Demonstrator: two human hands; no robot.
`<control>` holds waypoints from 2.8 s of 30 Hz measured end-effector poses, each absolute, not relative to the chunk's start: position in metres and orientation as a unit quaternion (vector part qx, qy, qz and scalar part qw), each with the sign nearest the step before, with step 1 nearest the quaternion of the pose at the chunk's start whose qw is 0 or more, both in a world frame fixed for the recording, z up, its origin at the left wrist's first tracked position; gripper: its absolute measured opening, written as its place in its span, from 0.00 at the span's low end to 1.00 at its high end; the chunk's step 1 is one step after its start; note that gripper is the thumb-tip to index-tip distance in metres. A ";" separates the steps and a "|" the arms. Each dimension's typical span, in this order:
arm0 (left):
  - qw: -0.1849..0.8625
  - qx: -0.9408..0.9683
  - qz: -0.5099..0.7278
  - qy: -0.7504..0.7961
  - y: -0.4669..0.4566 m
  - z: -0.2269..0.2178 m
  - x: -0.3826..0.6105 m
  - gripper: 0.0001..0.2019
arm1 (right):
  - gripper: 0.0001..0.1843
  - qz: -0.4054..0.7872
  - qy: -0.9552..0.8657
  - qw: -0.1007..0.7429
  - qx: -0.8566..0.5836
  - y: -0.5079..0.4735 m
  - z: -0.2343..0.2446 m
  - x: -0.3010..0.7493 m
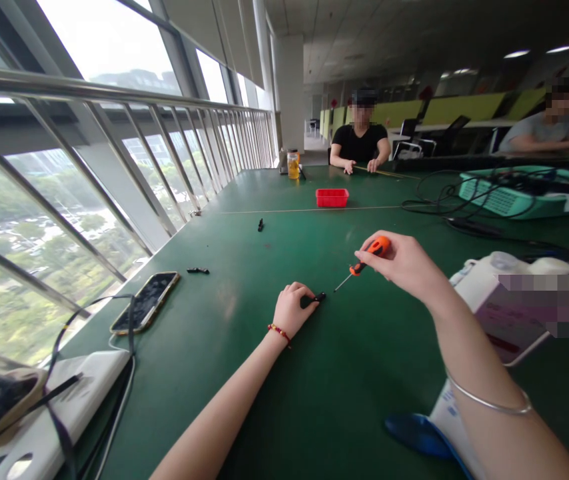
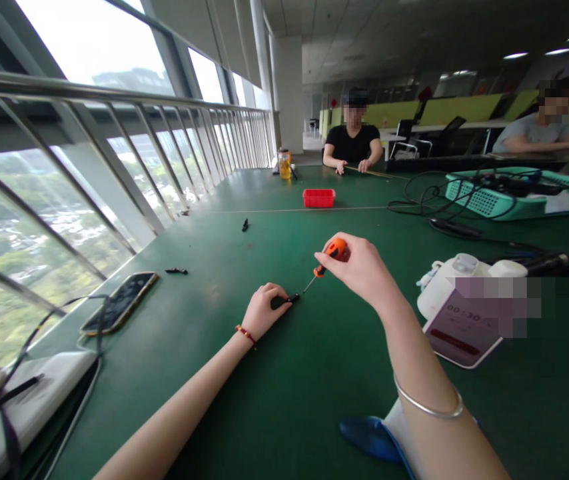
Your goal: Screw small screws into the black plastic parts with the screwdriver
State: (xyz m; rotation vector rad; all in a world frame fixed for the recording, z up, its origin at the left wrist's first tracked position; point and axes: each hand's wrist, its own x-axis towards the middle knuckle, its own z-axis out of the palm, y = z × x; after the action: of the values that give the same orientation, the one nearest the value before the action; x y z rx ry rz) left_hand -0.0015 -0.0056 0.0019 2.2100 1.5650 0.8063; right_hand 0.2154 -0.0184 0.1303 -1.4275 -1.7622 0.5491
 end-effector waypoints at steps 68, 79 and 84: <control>0.134 0.726 0.262 0.621 -0.005 0.002 0.016 0.14 | 0.14 0.145 -0.674 0.441 -0.575 -0.001 0.088 0.177; 0.132 0.726 0.266 0.620 -0.005 0.001 0.016 0.14 | 0.14 0.136 -0.676 0.439 -0.576 -0.002 0.088 0.177; 0.134 0.725 0.264 0.622 -0.005 0.003 0.016 0.14 | 0.14 0.141 -0.682 0.434 -0.572 -0.002 0.089 0.177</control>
State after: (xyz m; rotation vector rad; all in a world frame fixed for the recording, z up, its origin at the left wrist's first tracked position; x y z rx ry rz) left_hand 0.0164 -0.0054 0.0026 2.1021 1.8028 0.7658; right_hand 0.1769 -0.0019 0.0892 -1.4236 -1.6972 0.3516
